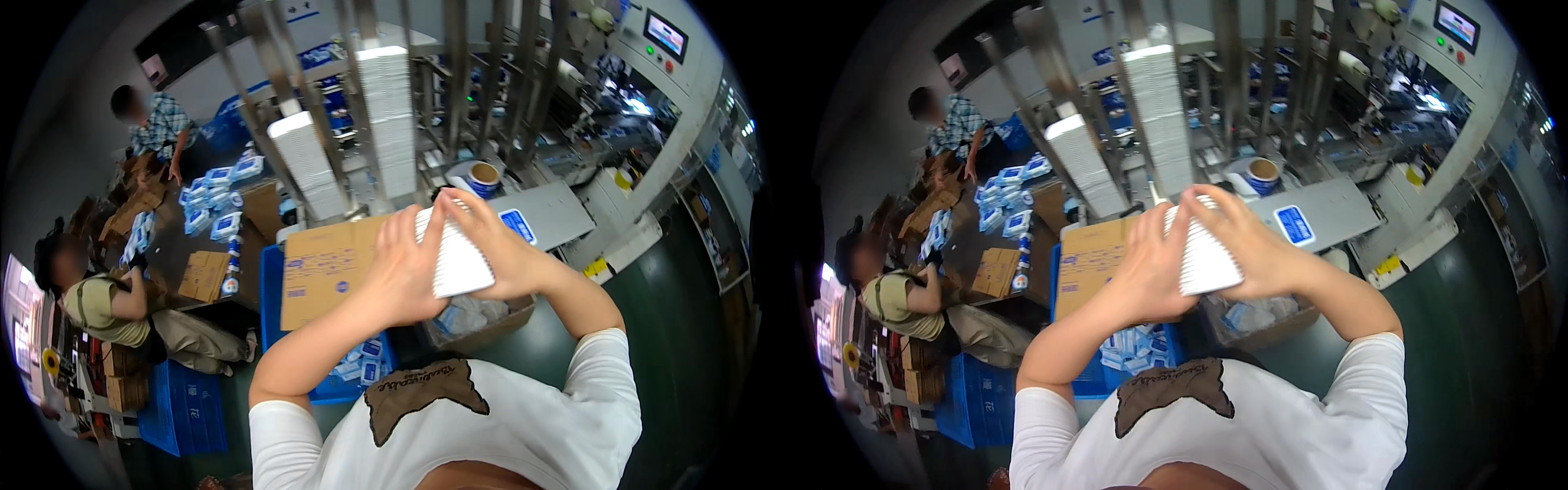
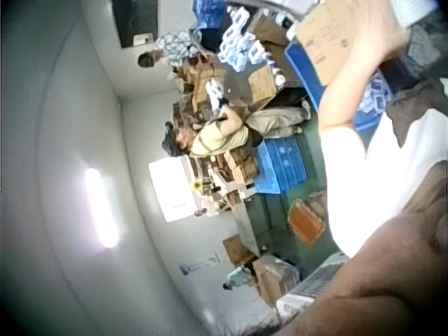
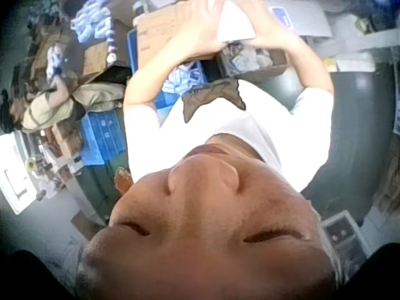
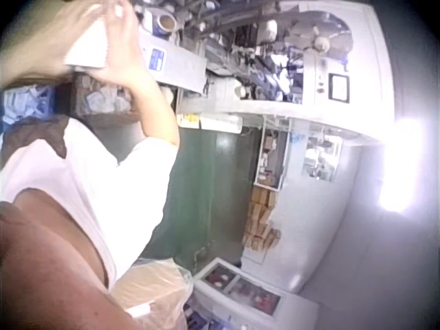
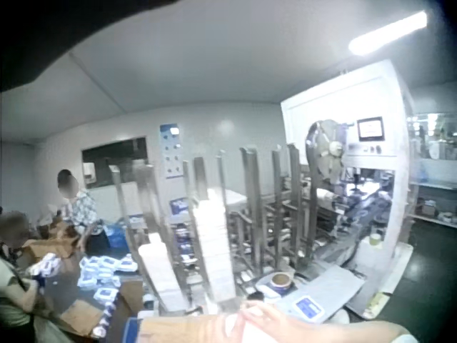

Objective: The person packs blue-wrapped wet wipe packs into cardboard boxes on a table. They also handle white plastic containers, opening them to check the contents and placing them into a large bin lined with plastic.

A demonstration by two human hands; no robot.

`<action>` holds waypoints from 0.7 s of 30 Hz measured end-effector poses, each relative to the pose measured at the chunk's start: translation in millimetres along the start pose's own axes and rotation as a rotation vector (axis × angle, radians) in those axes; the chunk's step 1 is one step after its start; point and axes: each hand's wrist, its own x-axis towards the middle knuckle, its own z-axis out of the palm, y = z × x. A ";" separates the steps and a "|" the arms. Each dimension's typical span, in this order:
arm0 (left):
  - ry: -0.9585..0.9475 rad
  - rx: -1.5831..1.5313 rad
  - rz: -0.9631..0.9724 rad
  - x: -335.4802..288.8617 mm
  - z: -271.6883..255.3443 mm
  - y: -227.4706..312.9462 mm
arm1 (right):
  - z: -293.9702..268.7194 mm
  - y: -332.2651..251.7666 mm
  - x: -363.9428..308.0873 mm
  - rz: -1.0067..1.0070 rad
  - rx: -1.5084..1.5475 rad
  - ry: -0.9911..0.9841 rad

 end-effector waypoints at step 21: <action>-0.326 0.183 -0.443 86.4 199.5 29.0 | 7.6 240.8 -174.8 0.378 -0.257 -0.362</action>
